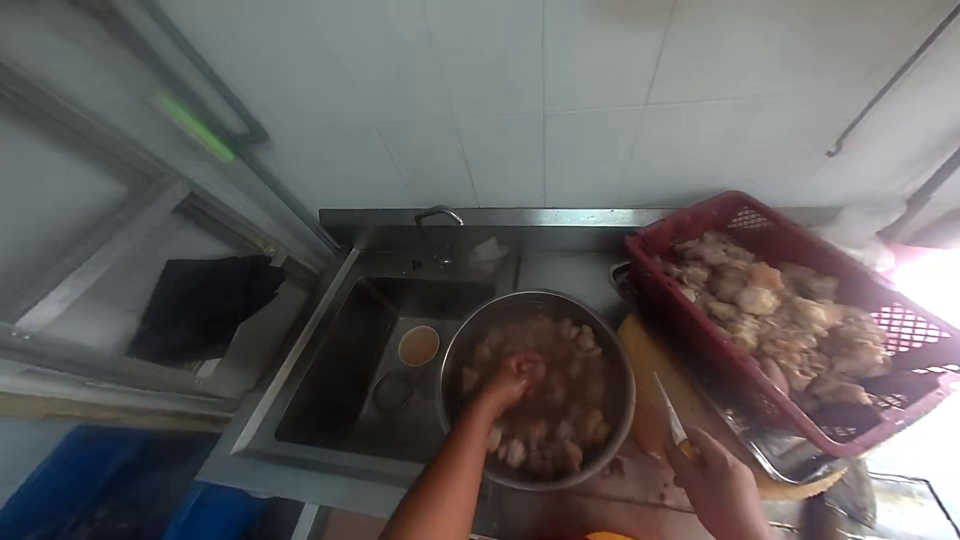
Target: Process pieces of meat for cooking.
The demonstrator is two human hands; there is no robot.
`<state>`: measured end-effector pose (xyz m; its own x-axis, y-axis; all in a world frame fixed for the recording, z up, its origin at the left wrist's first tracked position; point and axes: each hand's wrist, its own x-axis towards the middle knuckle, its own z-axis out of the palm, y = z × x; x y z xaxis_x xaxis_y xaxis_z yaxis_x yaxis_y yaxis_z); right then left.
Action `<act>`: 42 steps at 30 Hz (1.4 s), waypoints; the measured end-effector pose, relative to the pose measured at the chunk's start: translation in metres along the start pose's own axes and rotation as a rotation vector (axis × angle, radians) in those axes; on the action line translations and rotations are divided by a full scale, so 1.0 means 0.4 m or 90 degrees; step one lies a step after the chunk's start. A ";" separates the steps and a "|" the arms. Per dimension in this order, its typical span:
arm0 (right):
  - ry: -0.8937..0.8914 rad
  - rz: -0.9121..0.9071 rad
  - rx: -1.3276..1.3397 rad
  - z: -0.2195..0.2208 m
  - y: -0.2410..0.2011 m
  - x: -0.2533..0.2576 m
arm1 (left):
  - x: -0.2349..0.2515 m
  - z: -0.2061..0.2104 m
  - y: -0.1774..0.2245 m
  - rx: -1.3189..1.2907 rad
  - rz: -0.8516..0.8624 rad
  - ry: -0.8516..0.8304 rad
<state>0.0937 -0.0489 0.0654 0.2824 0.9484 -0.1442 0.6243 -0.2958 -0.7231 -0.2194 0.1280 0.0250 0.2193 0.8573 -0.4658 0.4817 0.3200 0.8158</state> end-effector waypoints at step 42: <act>-0.153 -0.090 0.126 -0.016 -0.078 0.019 | -0.022 0.188 0.025 0.520 0.051 -0.045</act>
<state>0.0810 -0.0333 0.0914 0.0084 0.9852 -0.1710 0.4853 -0.1536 -0.8608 -0.1528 0.0935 0.0114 0.3193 0.8291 -0.4589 0.9216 -0.1590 0.3540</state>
